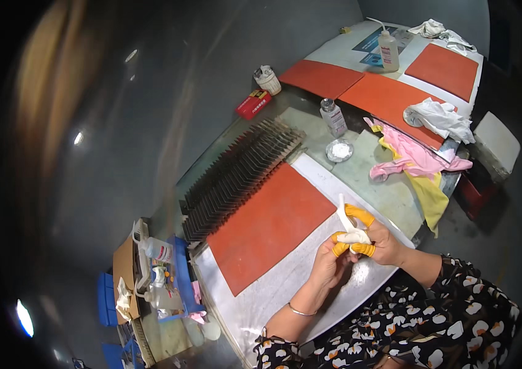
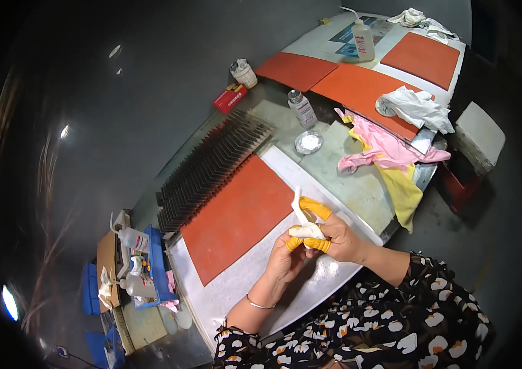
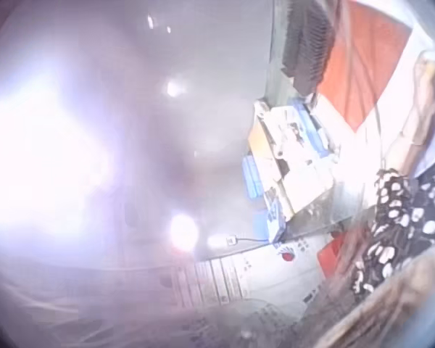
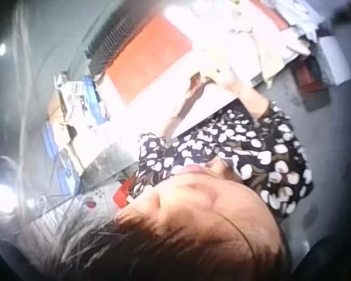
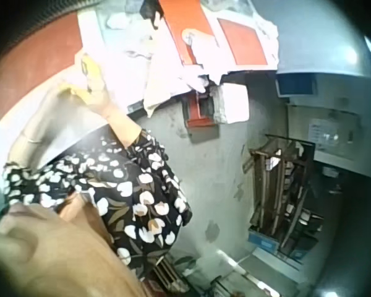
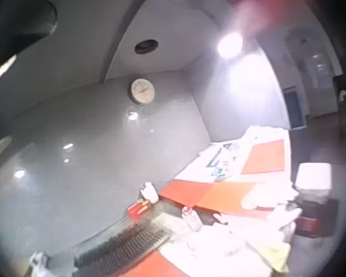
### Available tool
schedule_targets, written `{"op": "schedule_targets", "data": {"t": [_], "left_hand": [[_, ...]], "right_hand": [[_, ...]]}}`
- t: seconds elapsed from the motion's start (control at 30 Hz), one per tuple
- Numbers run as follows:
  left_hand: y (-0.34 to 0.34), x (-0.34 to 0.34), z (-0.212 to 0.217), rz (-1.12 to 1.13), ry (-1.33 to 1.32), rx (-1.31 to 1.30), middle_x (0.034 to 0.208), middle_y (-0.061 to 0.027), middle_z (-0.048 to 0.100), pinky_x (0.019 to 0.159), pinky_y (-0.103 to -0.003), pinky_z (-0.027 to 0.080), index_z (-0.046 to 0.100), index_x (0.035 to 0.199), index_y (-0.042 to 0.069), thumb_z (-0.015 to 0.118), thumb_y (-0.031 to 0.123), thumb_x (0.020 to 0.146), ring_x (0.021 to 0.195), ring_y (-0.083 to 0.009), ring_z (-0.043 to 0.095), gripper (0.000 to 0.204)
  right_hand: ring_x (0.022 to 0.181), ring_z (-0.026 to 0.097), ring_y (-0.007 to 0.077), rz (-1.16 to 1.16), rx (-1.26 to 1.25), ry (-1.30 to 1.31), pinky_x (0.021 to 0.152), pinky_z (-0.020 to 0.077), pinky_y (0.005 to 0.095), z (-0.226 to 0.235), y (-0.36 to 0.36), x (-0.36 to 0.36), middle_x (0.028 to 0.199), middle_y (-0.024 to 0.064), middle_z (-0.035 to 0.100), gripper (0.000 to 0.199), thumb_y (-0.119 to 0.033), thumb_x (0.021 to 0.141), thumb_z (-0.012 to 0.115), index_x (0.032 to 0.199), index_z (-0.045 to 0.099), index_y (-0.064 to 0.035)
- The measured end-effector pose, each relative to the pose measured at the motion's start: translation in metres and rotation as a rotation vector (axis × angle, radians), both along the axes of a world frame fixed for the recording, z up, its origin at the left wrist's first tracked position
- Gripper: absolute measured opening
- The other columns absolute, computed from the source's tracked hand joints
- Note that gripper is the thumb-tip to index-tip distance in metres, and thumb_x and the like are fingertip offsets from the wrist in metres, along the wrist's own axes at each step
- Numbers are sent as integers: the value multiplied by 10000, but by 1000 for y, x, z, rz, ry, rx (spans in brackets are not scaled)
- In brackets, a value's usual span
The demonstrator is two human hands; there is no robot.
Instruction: The person cleans small rectangular metal plates with a white cloth and a pink cloth. They wipe the plates individually on a red mat, occasionally dipping the cloth into a small bowl of white powder. The person handles the plates one by one, wiping them thoroughly before placing them back on the mat.
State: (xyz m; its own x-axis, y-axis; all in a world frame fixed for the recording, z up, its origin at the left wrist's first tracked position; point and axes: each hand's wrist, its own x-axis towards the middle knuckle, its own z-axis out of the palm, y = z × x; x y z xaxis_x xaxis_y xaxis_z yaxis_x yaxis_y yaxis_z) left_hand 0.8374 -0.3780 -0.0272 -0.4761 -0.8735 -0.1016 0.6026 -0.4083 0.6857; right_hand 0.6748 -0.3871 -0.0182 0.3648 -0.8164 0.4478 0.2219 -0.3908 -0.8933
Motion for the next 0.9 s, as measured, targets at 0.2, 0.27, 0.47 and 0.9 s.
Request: {"op": "schedule_targets", "data": {"t": [0.2,0.27,0.47,0.9], "left_hand": [[-43,-41,8,-51,-259,-151,980,-105,620,841,-291,449,535,1061,-7,545,131,872,887,-183,597,234],[-67,-26,19,-105,-536,-255,958,-95,620,839,-279,451,539,1050,-23,557,105,864,909,-170,590,227],[-276,101,67,511,-1204,-601,767,-67,606,569,-205,454,587,926,-32,506,39,842,615,-102,563,137],[-440,50,68,527,-2436,-208,1032,-123,626,793,-354,496,628,998,67,636,371,764,977,-274,599,383]], "right_hand": [[695,539,74,84,639,-650,593,429,217,-6,-59,-29,888,31,603,293,-165,892,504,1131,550,-3],[658,534,79,-40,582,-544,562,413,218,-11,-81,-55,856,15,593,271,-160,887,503,1094,572,1],[655,553,82,-211,164,473,593,441,246,-41,-115,-124,734,12,590,275,-135,841,572,1105,595,-63],[597,536,228,-29,-75,554,577,430,310,-60,-122,-141,689,91,560,411,-89,752,639,1157,581,-137]]}}
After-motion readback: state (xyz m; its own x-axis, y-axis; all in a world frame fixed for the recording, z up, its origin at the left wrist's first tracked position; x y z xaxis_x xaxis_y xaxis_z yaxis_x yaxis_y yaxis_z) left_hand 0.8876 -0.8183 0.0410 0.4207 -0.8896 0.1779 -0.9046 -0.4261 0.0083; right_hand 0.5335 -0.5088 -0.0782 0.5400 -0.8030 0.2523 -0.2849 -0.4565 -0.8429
